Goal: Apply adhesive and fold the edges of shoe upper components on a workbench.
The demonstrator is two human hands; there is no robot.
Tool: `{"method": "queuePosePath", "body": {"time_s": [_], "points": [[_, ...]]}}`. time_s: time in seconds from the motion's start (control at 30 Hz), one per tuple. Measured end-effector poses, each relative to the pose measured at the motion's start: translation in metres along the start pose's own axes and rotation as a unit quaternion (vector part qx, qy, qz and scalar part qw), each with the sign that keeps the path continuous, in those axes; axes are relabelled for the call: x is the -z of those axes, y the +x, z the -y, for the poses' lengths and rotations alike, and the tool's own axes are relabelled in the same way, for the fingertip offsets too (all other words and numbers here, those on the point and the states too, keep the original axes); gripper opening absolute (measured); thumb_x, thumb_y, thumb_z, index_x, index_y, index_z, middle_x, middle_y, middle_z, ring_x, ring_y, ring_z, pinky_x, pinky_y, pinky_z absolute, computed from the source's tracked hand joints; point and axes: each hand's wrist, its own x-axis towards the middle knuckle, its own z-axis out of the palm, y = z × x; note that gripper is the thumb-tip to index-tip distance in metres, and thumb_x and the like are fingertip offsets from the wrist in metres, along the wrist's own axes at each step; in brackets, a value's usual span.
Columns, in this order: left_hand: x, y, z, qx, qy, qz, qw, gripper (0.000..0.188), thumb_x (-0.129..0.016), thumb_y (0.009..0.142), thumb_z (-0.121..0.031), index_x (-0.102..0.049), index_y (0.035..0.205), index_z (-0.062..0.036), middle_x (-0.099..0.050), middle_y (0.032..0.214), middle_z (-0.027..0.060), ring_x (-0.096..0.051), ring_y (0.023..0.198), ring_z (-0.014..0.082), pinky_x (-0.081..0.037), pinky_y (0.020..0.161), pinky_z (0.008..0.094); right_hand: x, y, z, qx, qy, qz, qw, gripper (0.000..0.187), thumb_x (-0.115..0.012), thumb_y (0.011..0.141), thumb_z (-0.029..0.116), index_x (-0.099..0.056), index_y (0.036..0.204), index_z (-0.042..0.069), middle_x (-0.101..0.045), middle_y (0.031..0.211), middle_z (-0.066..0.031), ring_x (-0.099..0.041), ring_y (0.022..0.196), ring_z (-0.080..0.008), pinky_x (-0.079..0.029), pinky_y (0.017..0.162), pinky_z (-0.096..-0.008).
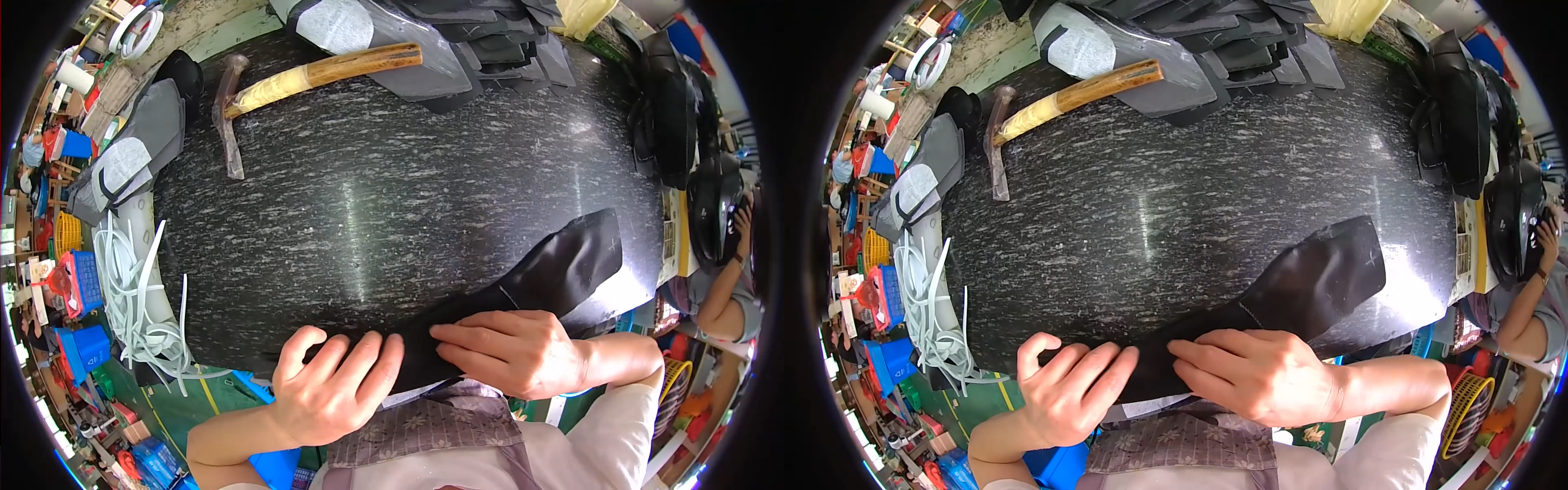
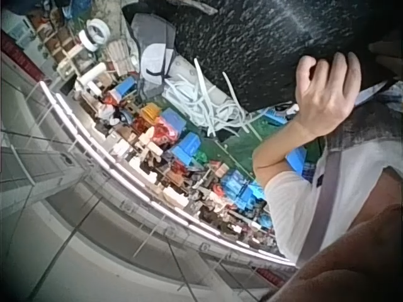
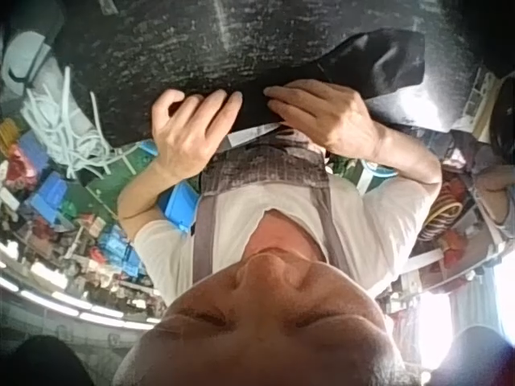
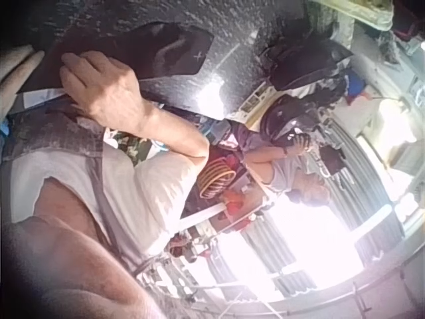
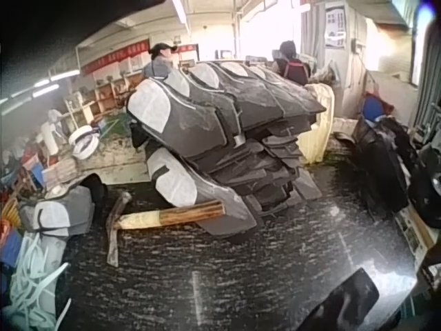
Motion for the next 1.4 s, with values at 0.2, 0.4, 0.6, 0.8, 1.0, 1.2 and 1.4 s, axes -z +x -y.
{"method": "queuePosePath", "body": {"time_s": [0.2,0.4,0.6,0.8,1.0,1.2,1.4], "points": [[-0.010,-0.032,0.013,-0.092,0.090,0.030,0.991,0.039,-0.056,0.086,-0.018,-0.073,0.121,-0.0155,-0.064,0.103,0.0026,-0.056,0.085,0.0145,-0.044,0.085,0.0373,0.000,0.006,0.016,0.079,-0.168,0.052,0.981,0.032,-0.062,0.075,0.018,-0.072,0.097,-0.003,-0.069,0.116,-0.0151,-0.067,0.095,-0.0201,-0.056,0.076,-0.0261],[-0.025,-0.036,0.007,0.006,0.040,-0.075,0.996,0.031,-0.060,0.080,-0.018,-0.075,0.107,-0.0164,-0.067,0.098,-0.0014,-0.058,0.085,0.0130,-0.036,0.088,0.0389,-0.015,0.031,0.027,0.040,-0.144,0.119,0.982,0.021,-0.062,0.075,0.020,-0.068,0.085,0.002,-0.065,0.112,-0.0155,-0.062,0.092,-0.0202,-0.052,0.078,-0.0238],[-0.018,-0.051,0.026,0.025,-0.002,-0.107,0.994,0.021,-0.067,0.074,-0.014,-0.074,0.093,-0.0081,-0.073,0.102,0.0022,-0.061,0.084,0.0151,-0.033,0.086,0.0414,-0.019,0.029,0.024,0.122,-0.166,0.100,0.973,0.028,-0.061,0.078,0.020,-0.071,0.096,0.001,-0.065,0.126,-0.0166,-0.063,0.115,-0.0253,-0.054,0.095,-0.0301],[-0.022,-0.051,0.033,0.013,-0.110,-0.106,0.988,0.024,-0.070,0.071,-0.003,-0.071,0.095,0.0002,-0.072,0.101,0.0146,-0.063,0.078,0.0243,-0.052,0.065,0.0332,-0.027,0.042,0.039,0.055,-0.184,0.105,0.976,0.024,-0.060,0.079,0.018,-0.069,0.091,0.000,-0.066,0.125,-0.0176,-0.064,0.110,-0.0245,-0.055,0.094,-0.0312],[-0.023,-0.054,0.042,0.111,-0.258,-0.084,0.956,0.038,-0.072,0.061,0.000,-0.070,0.099,-0.0014,-0.064,0.098,0.0104,-0.061,0.072,0.0216,-0.051,0.061,0.0323,-0.027,0.044,0.032,0.086,-0.097,0.104,0.986,0.017,-0.062,0.077,0.017,-0.064,0.083,0.002,-0.065,0.129,-0.0184,-0.065,0.107,-0.0223,-0.054,0.095,-0.0287],[-0.001,-0.067,0.067,-0.034,-0.007,-0.019,0.999,0.044,-0.066,0.067,-0.020,-0.075,0.109,-0.0126,-0.061,0.099,0.0023,-0.056,0.076,0.0161,-0.045,0.068,0.0308,-0.039,0.047,0.038,0.074,-0.150,0.073,0.983,0.015,-0.061,0.081,0.018,-0.064,0.090,0.006,-0.064,0.132,-0.0158,-0.064,0.106,-0.0198,-0.054,0.093,-0.0263],[0.015,-0.077,0.030,0.071,-0.233,-0.118,0.963,0.040,-0.076,0.076,-0.013,-0.069,0.111,0.0035,-0.069,0.116,0.0192,-0.066,0.109,0.0364,-0.055,0.094,0.0463,-0.035,0.050,0.046,0.064,-0.180,0.079,0.978,0.023,-0.061,0.080,0.018,-0.068,0.099,0.006,-0.066,0.127,-0.0127,-0.064,0.102,-0.0205,-0.054,0.091,-0.0259]]}}
